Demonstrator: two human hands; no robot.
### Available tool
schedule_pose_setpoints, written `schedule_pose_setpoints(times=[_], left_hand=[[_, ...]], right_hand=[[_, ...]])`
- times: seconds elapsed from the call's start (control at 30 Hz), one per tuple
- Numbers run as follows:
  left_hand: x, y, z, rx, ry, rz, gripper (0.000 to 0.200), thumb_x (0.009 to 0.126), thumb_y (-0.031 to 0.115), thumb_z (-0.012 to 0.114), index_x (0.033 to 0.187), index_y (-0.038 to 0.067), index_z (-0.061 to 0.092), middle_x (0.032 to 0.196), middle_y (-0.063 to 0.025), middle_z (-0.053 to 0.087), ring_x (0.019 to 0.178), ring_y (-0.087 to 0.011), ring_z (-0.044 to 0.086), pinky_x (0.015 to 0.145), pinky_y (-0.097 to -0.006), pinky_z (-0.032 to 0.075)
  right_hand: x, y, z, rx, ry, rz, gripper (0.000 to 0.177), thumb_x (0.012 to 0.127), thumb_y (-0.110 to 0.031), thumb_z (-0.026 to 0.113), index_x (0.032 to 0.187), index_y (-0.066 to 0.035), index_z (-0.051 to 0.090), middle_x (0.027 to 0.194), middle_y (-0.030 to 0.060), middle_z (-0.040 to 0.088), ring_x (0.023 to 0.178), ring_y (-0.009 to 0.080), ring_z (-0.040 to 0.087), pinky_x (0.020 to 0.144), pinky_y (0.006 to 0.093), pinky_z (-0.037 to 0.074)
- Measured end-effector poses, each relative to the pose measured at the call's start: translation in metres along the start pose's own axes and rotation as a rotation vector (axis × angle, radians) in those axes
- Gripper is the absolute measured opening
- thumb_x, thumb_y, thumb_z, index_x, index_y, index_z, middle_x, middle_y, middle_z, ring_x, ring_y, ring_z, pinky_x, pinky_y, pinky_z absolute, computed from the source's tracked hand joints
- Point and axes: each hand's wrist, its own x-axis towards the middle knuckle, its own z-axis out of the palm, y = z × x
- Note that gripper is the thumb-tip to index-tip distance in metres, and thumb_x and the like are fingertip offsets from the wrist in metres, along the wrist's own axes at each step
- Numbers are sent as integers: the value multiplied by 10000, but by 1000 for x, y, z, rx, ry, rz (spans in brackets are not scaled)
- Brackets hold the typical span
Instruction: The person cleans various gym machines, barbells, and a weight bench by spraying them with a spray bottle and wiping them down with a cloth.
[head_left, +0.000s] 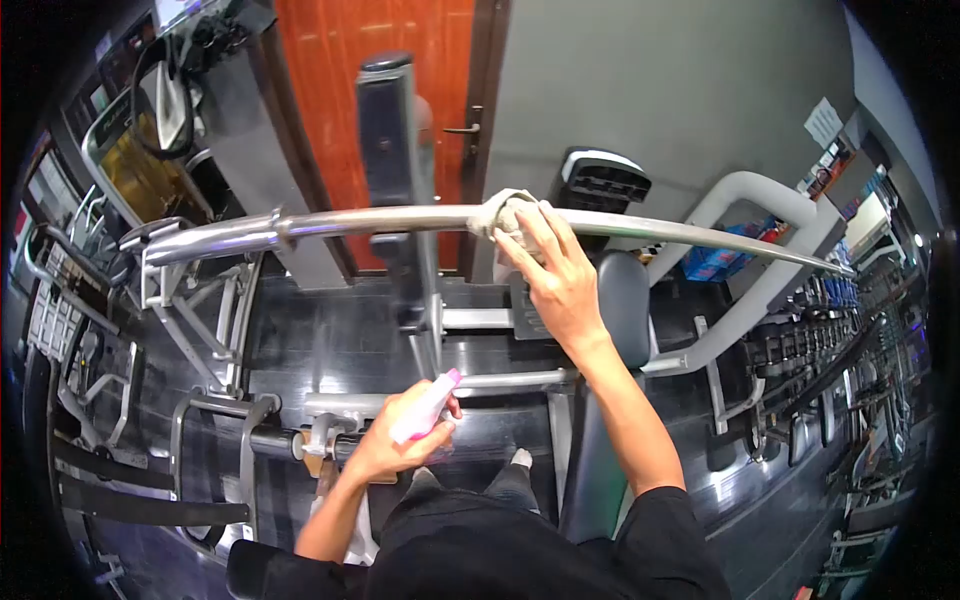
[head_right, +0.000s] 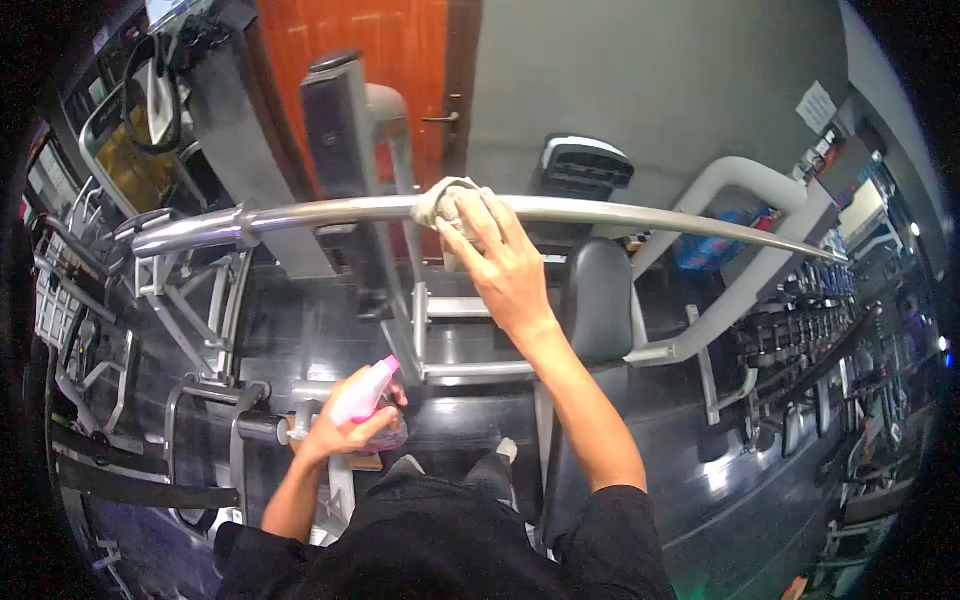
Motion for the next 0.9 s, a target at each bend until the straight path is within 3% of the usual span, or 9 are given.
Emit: schedule_pose_setpoints(times=[0.2,0.23,0.27,0.4,0.5,0.53,0.6,0.73,0.9], left_hand=[[75,26,28,58,-215,151,279,880,57,641,1141,-5,567,936,-95,643,760,-176,667,690,-301,536],[84,22,35,85,-226,169,361,886,62,638,1225,-10,540,952,-96,636,759,-167,674,655,-296,541],[92,14,45,44,-177,192,407,888,57,634,1271,-7,514,959,-96,631,757,-165,678,644,-291,547],[102,-19,79,8,-39,233,519,891,29,617,1377,-2,437,975,-100,621,754,-156,677,643,-286,567],[91,-40,105,-233,93,136,399,899,3,590,1280,-14,474,996,-129,610,767,-143,656,679,-295,569],[88,-40,112,-250,123,130,344,892,-11,591,1220,-18,483,997,-141,604,765,-161,656,689,-300,567],[84,-48,130,-290,208,116,333,881,-46,584,1197,-37,480,996,-150,603,753,-182,654,674,-307,565],[87,-55,157,-289,251,75,320,879,-66,569,1185,-44,477,994,-159,601,740,-191,656,673,-306,562],[109,-51,186,-306,254,41,298,882,-60,571,1167,-44,482,1000,-164,601,766,-198,660,680,-312,565]], right_hand=[[-64,105,-42,-116,56,246,640,667,117,571,1229,-178,655,1346,119,538,1295,351,471,1059,416,441],[-74,120,-52,-135,43,316,671,645,141,570,1233,-171,653,1355,126,534,1302,359,463,1067,422,431],[-84,135,-59,-132,52,372,722,613,171,557,1245,-166,646,1372,136,524,1307,366,455,1082,431,411],[-106,172,-66,-95,224,572,666,680,152,531,1258,-161,634,1369,142,523,1324,345,436,1136,473,324],[-88,154,-40,120,411,676,633,685,135,511,1217,-172,663,1393,172,477,1333,366,418,1157,491,283],[-76,138,-30,70,427,641,667,634,153,443,1196,-123,674,1342,176,521,1339,371,408,1152,474,285],[-49,118,-29,152,344,523,663,600,145,444,1139,-140,704,1310,176,539,1309,363,439,1148,461,300],[-14,97,-26,172,173,150,433,725,20,587,1115,-136,696,1218,106,591,1185,317,539,1063,445,407],[-35,144,-58,214,96,49,415,729,-15,620,1118,-140,689,1201,56,596,1157,303,563,971,396,499]])
